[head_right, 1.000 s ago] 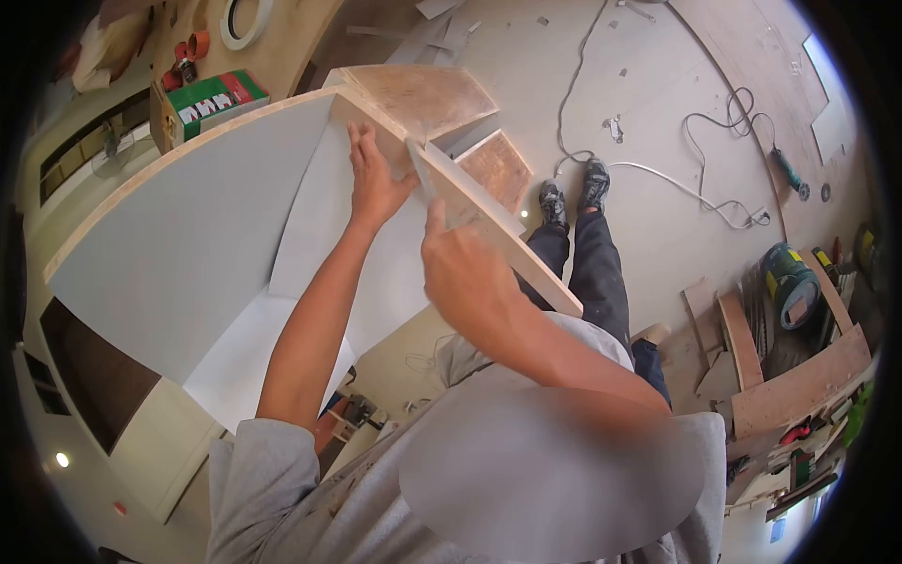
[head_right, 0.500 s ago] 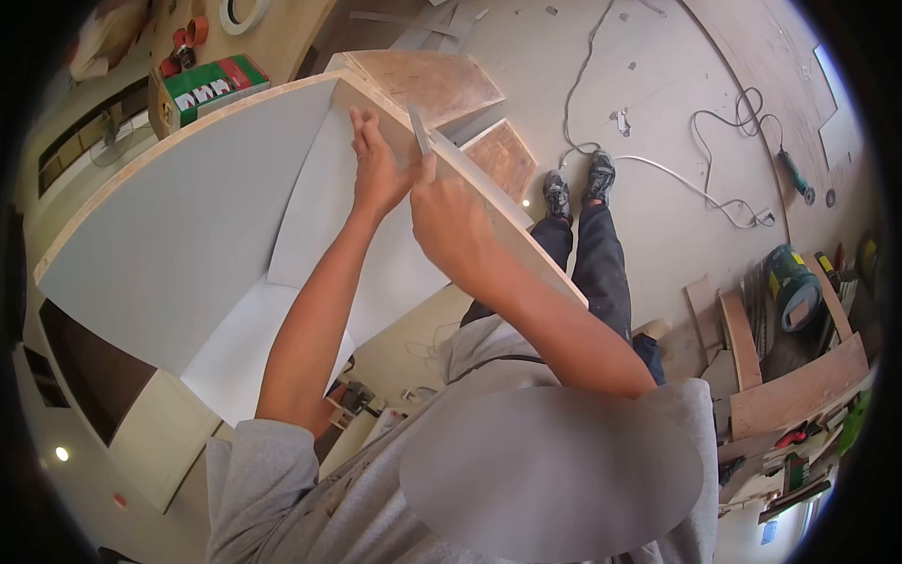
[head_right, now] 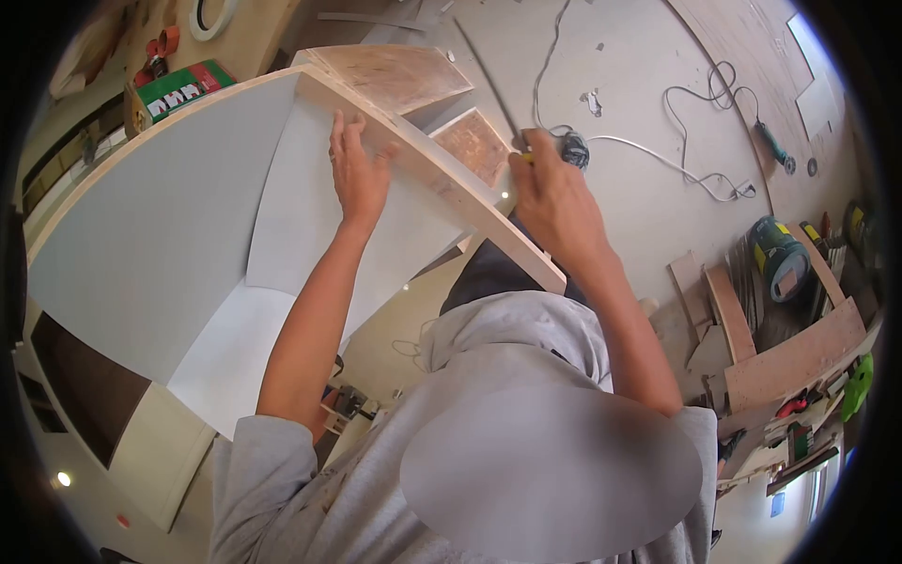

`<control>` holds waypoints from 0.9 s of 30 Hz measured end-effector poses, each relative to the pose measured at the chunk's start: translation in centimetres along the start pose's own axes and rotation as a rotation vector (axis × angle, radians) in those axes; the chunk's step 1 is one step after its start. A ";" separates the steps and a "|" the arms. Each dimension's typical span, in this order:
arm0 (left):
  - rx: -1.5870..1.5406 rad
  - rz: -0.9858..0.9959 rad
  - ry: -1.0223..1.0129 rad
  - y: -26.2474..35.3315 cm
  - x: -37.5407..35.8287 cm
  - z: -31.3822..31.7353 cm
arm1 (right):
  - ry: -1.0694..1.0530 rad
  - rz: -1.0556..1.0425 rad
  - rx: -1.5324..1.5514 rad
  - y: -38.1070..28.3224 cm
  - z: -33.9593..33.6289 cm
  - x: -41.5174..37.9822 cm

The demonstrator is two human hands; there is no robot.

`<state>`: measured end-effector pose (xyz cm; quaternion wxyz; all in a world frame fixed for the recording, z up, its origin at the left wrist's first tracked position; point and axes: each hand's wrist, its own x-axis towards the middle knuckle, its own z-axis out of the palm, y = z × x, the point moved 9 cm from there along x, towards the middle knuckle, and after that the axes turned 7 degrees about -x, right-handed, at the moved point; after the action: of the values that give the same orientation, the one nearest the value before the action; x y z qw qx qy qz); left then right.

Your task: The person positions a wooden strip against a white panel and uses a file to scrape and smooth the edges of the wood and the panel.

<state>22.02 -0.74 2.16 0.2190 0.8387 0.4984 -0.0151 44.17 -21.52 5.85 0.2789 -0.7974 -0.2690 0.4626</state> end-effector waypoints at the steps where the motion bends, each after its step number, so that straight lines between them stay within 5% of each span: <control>1: 0.009 0.017 0.010 -0.2 -0.1 0.2 | -0.004 0.041 0.024 0.8 -0.6 -0.4; 19: 0.093 -0.254 -0.322 1.9 -1.0 1.5 | -0.076 0.035 0.051 2.8 0.5 -4.7; 27: 0.079 -0.346 -0.354 1.7 -1.5 2.0 | -0.268 -0.262 -0.233 -0.5 6.4 -5.1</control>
<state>23.10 -3.42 1.33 0.2640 0.7332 0.5873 -0.2187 36.24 -23.43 6.48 0.2046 -0.7138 -0.4565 0.4900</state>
